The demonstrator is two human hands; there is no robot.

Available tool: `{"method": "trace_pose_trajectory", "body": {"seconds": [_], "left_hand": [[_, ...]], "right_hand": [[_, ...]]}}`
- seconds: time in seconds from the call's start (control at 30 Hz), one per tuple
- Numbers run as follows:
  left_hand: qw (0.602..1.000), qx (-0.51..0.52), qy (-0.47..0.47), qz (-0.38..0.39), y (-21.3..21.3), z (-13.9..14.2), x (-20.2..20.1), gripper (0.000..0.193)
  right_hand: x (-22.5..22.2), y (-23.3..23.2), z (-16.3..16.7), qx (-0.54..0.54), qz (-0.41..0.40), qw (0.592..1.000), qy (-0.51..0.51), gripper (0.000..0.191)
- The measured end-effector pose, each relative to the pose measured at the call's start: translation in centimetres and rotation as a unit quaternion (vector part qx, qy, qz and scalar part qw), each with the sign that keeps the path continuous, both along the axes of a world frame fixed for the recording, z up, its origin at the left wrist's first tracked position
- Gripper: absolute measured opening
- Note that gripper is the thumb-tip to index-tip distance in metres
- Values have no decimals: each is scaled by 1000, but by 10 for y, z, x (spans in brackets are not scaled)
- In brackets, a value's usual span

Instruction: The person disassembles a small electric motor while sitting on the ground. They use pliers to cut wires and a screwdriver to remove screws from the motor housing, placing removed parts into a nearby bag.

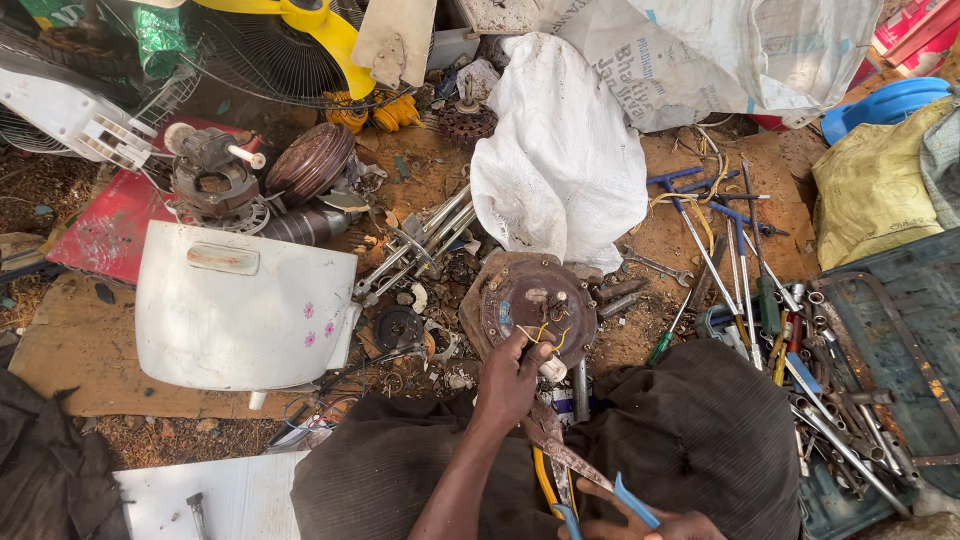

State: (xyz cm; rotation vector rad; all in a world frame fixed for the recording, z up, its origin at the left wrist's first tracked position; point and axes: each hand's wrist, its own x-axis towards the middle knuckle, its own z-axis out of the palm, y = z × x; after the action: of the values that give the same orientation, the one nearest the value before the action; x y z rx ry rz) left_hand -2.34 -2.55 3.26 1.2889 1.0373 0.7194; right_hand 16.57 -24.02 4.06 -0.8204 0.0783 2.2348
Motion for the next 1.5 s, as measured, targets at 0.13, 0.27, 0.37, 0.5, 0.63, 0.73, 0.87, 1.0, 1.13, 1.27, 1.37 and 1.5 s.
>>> {"method": "trace_pose_trajectory", "body": {"seconds": [0.13,0.27,0.37,0.5,0.63,0.73,0.87,1.0,1.13,1.27,1.37,1.5], "left_hand": [[992,-89,-93,14,6,-13,-2,27],[970,-84,-226,24,11,-26,-5,28],[976,-92,-198,23,10,-31,-7,29],[934,-124,-325,-86,-6,-26,0,28],[882,-205,-388,-171,-28,-15,12,26],[890,-170,-386,-175,-30,-9,11,25],[907,-148,-356,-169,-20,-3,1,27],[936,-40,-296,-185,-20,4,-3,26],[958,-79,-265,-79,-26,4,6,23],[947,-109,-302,25,-29,-3,16,23],[961,-72,-258,63,-27,-8,13,22],[975,-35,-210,71,-11,-9,-6,20]], "right_hand": [[-25,-7,-24,41,-78,996,-15,90],[-29,-22,-34,82,-95,983,-133,89],[0,-30,-23,137,-76,943,-294,88],[32,3,-11,136,7,835,-533,68],[9,46,1,142,-80,904,-396,70],[-10,64,19,155,-101,936,-299,62],[-22,73,38,162,-129,946,-250,60],[-24,79,43,159,-180,941,-239,56],[-23,85,41,147,-197,932,-267,49],[-22,89,30,130,-205,923,-297,50],[-18,89,17,141,-196,901,-360,54],[0,83,13,207,-111,833,-502,70]]}}
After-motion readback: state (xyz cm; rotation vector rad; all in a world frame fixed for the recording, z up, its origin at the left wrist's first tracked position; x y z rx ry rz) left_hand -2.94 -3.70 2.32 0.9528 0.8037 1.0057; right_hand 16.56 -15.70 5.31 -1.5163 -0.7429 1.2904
